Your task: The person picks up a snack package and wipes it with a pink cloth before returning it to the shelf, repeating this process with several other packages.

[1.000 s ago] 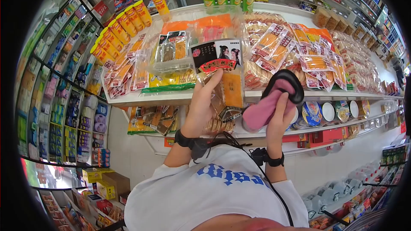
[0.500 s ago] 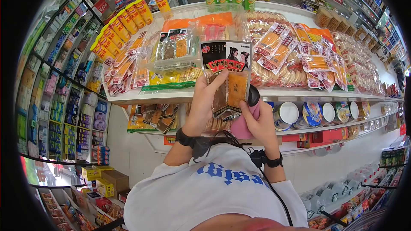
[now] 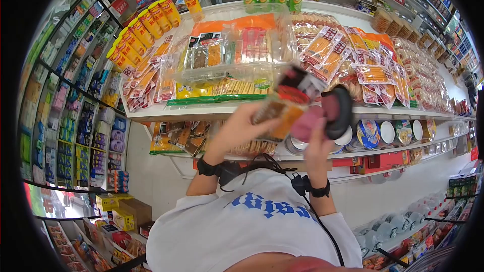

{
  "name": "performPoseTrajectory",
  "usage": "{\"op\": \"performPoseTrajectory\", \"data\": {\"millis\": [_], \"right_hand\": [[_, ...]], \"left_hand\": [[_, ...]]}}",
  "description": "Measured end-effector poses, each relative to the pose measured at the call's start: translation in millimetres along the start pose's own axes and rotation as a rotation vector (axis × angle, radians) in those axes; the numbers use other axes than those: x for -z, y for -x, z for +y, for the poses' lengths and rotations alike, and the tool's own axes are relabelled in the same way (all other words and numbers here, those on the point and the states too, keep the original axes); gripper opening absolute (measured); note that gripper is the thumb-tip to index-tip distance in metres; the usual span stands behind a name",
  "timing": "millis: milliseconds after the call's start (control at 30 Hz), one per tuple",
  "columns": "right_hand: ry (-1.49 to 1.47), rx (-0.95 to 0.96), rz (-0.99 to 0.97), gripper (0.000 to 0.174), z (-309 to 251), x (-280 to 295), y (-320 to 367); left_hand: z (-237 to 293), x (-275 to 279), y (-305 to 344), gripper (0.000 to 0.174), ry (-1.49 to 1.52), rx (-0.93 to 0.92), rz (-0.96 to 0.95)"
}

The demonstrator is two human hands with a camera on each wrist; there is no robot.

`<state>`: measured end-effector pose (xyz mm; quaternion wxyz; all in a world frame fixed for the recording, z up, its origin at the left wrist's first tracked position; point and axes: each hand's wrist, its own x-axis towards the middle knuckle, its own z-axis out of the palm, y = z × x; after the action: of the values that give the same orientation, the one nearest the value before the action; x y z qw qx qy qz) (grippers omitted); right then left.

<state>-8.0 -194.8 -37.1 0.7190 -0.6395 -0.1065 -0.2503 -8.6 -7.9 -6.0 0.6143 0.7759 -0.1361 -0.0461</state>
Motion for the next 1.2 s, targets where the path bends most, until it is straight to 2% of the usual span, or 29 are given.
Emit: {"op": "performPoseTrajectory", "data": {"millis": [33,67,133,167,233,333,367,467,500,600,633,667,733,767,833,867,900,967,1067,1100,1200], "right_hand": [[0.227,0.121,-0.193,0.046,-6,-1,-5],[0.422,0.281,-0.361,0.055,-13,-3,-11],[0.154,0.008,-0.316,0.048,3,-9,-7],[0.031,-0.148,-0.282,0.046,13,-10,-4],[-0.159,-0.556,-0.258,0.044,30,4,-4],[-0.481,-0.543,-0.112,0.045,39,7,-9],[-0.599,-0.636,-0.117,0.041,35,10,-8],[-0.242,-0.517,-0.220,0.033,30,13,2],[-0.159,-0.438,-0.274,0.024,20,8,-1],[-0.048,-0.538,-0.283,0.022,29,16,-1],[-0.095,-0.489,-0.191,0.021,41,13,-2],[-0.231,-0.622,-0.169,0.021,41,17,-3],[-0.222,-0.517,-0.081,0.023,46,15,-8],[-0.251,-0.530,-0.105,0.030,51,21,-8],[-0.246,-0.550,-0.009,0.034,55,21,-9],[-0.244,-0.557,0.042,0.037,56,21,-10],[-0.243,-0.546,0.043,0.042,56,22,-11],[-0.313,-0.544,0.064,0.038,56,23,-13],[-0.348,-0.554,0.029,0.036,61,26,-13],[-0.350,-0.556,0.009,0.036,63,27,-13],[-0.221,-0.523,-0.063,0.034,61,26,-15]], "left_hand": [[1,-7,-1,0.030,-0.093,-0.195,-0.090],[4,-5,0,0.030,-0.148,-0.174,-0.174],[11,4,3,0.031,-0.257,-0.130,-0.346],[13,9,4,0.031,-0.321,-0.152,-0.325],[7,16,13,0.032,-0.247,-0.133,-0.274],[0,22,22,0.036,-0.135,-0.050,-0.238],[-3,22,25,0.037,-0.091,-0.007,-0.232],[-29,33,26,0.041,-0.213,0.026,-0.287],[-41,41,27,0.041,-0.259,0.022,-0.347],[-91,68,41,0.036,-0.108,0.314,-0.433],[-113,76,48,0.037,-0.107,0.340,-0.383],[-127,84,57,0.036,-0.079,0.410,-0.329],[-152,99,74,0.035,-0.020,0.537,-0.222],[-175,108,86,0.039,0.083,0.641,-0.125],[-250,132,123,0.040,0.146,0.604,0.177],[-269,143,136,0.040,0.175,0.578,0.325],[-268,148,141,0.040,0.253,0.563,0.530],[-267,158,150,0.039,0.411,0.520,0.942],[-295,187,166,0.033,-0.019,0.565,0.904],[-294,192,170,0.032,-0.208,0.628,0.808],[-247,187,157,0.032,-0.497,0.667,0.486]]}}
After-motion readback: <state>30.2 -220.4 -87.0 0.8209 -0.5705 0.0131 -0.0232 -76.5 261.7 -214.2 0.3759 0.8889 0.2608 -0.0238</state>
